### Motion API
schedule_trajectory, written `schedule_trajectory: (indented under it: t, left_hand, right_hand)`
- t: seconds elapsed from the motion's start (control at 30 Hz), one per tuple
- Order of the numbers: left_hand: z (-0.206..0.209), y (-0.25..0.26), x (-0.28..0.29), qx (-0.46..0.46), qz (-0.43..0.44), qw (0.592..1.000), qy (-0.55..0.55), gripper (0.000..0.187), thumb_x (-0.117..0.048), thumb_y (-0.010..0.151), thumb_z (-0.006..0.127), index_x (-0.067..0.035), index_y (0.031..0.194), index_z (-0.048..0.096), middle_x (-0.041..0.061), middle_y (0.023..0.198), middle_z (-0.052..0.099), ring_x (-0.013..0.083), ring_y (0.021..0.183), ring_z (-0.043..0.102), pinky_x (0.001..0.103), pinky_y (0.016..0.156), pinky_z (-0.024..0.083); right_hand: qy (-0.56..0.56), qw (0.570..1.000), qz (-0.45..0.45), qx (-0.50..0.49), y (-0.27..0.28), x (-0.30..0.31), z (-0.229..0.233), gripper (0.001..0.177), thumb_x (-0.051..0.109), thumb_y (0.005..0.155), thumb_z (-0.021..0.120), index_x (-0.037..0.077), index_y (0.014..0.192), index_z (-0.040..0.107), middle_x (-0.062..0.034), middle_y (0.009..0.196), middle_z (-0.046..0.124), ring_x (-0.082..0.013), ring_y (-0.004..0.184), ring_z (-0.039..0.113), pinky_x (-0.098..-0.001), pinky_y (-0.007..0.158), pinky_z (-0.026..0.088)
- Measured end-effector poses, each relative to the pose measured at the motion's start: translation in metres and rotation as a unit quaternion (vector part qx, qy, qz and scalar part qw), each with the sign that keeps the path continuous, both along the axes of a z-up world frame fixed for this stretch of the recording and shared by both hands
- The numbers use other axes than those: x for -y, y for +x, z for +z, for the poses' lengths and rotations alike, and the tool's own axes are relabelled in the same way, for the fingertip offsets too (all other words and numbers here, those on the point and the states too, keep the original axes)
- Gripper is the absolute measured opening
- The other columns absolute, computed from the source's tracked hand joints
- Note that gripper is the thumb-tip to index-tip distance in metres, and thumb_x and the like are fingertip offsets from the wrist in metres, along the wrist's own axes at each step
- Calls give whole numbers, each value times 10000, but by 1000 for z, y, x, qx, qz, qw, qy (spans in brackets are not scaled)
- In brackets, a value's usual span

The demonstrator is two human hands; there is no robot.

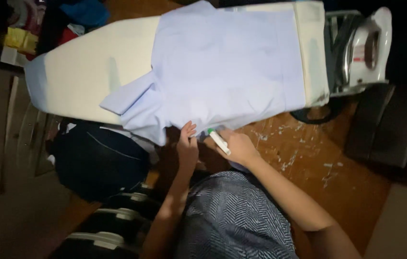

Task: The person is ironing a white shirt on an ironing board using a steam iron.

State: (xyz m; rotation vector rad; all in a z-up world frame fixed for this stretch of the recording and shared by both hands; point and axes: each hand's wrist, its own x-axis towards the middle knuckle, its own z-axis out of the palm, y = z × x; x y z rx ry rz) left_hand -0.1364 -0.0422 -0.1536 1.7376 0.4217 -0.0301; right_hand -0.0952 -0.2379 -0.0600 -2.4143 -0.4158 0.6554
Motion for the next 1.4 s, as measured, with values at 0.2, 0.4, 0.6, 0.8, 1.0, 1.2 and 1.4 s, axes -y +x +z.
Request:
schedule_trajectory:
  t: [0.2,0.4,0.6,0.8,1.0,1.2,1.4]
  left_hand:
    - [-53,-23,-7,54,-83,995,-15,574,89,875,429,42,1444,485,201,1401,627,299,1319,618,382,1127,450]
    - [-38,-24,18,18,-121,993,0,590,71,896,491,-4,1481,487,211,1422,622,306,1340,596,381,1146,428]
    - [4,-5,55,13,-162,987,-1,581,48,928,504,-24,1503,460,188,1481,574,301,1379,550,372,1129,417]
    - [47,20,97,34,-179,983,-23,567,43,930,507,-28,1492,463,169,1493,566,291,1401,537,365,1119,424]
    - [32,26,105,62,0,997,39,463,-133,1088,488,-3,1531,447,209,1544,493,297,1424,458,397,1179,340]
    - [8,32,11,86,218,969,-81,635,-401,1097,283,-19,1591,397,157,1602,506,272,799,331,418,772,348]
    - [17,47,-58,97,236,966,37,696,-486,1127,233,45,1546,400,208,1609,416,331,1497,373,423,1243,252]
  right_hand:
    - [-8,997,-58,59,-43,-7,-55,385,327,783,744,68,1052,649,-203,990,700,-441,887,682,-538,738,547]
    - [37,971,-231,55,-65,37,-64,436,349,864,727,100,1220,679,-211,1046,716,-440,898,687,-529,789,549]
    - [47,926,-326,184,-53,116,-60,360,327,947,702,46,1172,691,-234,999,699,-460,924,668,-491,773,552]
    - [-60,924,-372,68,-27,174,-76,406,424,1022,692,20,996,713,-221,890,703,-426,863,696,-484,776,549]
    - [34,982,-170,74,6,96,9,467,429,860,741,96,1184,698,-184,1022,740,-387,850,725,-467,748,574]
    - [90,996,14,27,43,-26,44,492,422,772,772,127,1159,703,-144,1112,731,-389,871,716,-484,769,552]
    - [75,991,95,63,71,-108,26,304,389,916,717,112,1041,711,-172,1001,713,-420,869,677,-497,762,546]
